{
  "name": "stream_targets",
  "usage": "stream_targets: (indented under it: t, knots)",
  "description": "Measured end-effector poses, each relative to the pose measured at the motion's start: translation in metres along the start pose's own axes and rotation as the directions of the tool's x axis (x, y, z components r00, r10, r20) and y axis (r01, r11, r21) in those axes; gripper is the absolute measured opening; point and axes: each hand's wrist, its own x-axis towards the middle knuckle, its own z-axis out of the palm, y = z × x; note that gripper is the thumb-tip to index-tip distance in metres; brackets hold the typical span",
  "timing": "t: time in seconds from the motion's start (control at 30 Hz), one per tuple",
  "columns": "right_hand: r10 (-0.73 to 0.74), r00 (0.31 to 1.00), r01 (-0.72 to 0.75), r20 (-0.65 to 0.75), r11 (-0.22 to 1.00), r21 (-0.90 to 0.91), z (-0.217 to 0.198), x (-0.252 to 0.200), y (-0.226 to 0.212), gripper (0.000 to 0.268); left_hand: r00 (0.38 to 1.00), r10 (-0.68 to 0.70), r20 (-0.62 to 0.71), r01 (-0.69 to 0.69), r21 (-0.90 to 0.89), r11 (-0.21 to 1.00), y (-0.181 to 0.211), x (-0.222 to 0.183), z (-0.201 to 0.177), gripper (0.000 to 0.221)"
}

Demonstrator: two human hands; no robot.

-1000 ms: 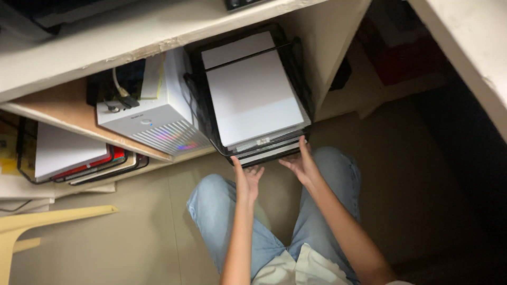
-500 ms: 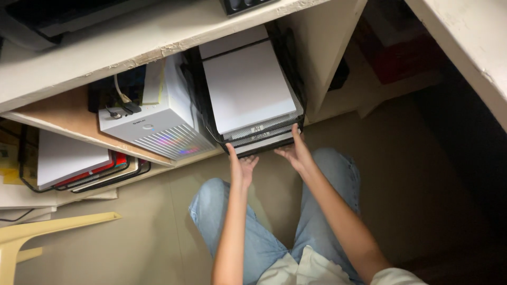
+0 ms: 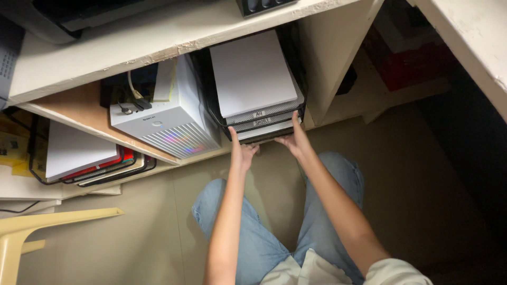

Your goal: Organizing paper trays and dusting off a computer monitor, keyboard, and peripheral devices at a print shop workstation.

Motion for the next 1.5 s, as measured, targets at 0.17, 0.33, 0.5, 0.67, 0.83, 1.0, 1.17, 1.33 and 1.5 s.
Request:
stream_targets:
  t: [0.17, 0.33, 0.5, 0.67, 0.83, 1.0, 1.17, 1.33, 1.5]
  knots:
    - [0.007, 1.0, -0.007, 0.017, 1.0, -0.004, 0.003, 0.001, -0.013, 0.105, 1.0, -0.011, -0.016, 0.012, 0.006, 1.0, -0.005, 0.01, -0.004, 0.138]
    - [0.038, 0.999, -0.038, -0.009, 0.999, -0.014, 0.01, -0.01, -0.025, 0.107, 1.0, -0.005, 0.014, 0.006, -0.06, 0.998, -0.001, 0.002, -0.013, 0.139]
    - [0.092, 0.995, -0.095, 0.048, 0.992, 0.087, -0.013, 0.002, -0.022, 0.114, 0.997, -0.045, -0.068, 0.038, -0.099, 0.994, -0.001, -0.001, -0.033, 0.135]
    - [0.159, 0.984, -0.168, 0.084, 0.979, 0.112, -0.027, -0.017, -0.035, 0.115, 1.0, -0.021, 0.007, 0.021, -0.015, 1.0, -0.006, -0.006, -0.048, 0.124]
    - [0.126, 0.981, -0.138, 0.145, 0.988, 0.074, -0.025, -0.041, -0.038, 0.119, 1.0, -0.007, 0.01, 0.006, 0.028, 1.0, -0.001, -0.013, -0.032, 0.115]
    - [0.094, 0.982, -0.122, 0.162, 0.977, 0.174, -0.037, -0.035, -0.031, 0.097, 0.988, 0.143, -0.064, -0.134, 0.132, 0.982, -0.014, -0.013, -0.033, 0.08]
    - [-0.008, 0.994, -0.021, 0.112, 0.968, 0.252, -0.077, -0.006, -0.012, 0.07, 0.979, 0.183, -0.092, -0.17, 0.14, 0.976, -0.021, -0.003, -0.049, 0.063]
    - [-0.008, 1.0, 0.007, 0.001, 0.955, 0.297, -0.115, 0.031, 0.007, 0.055, 0.963, 0.248, -0.103, -0.231, 0.149, 0.961, -0.031, 0.012, -0.059, 0.058]
    - [-0.069, 0.997, 0.079, -0.045, 0.953, 0.291, -0.134, 0.053, 0.025, 0.053, 0.962, 0.234, -0.139, -0.218, 0.123, 0.968, -0.03, 0.011, -0.054, 0.058]
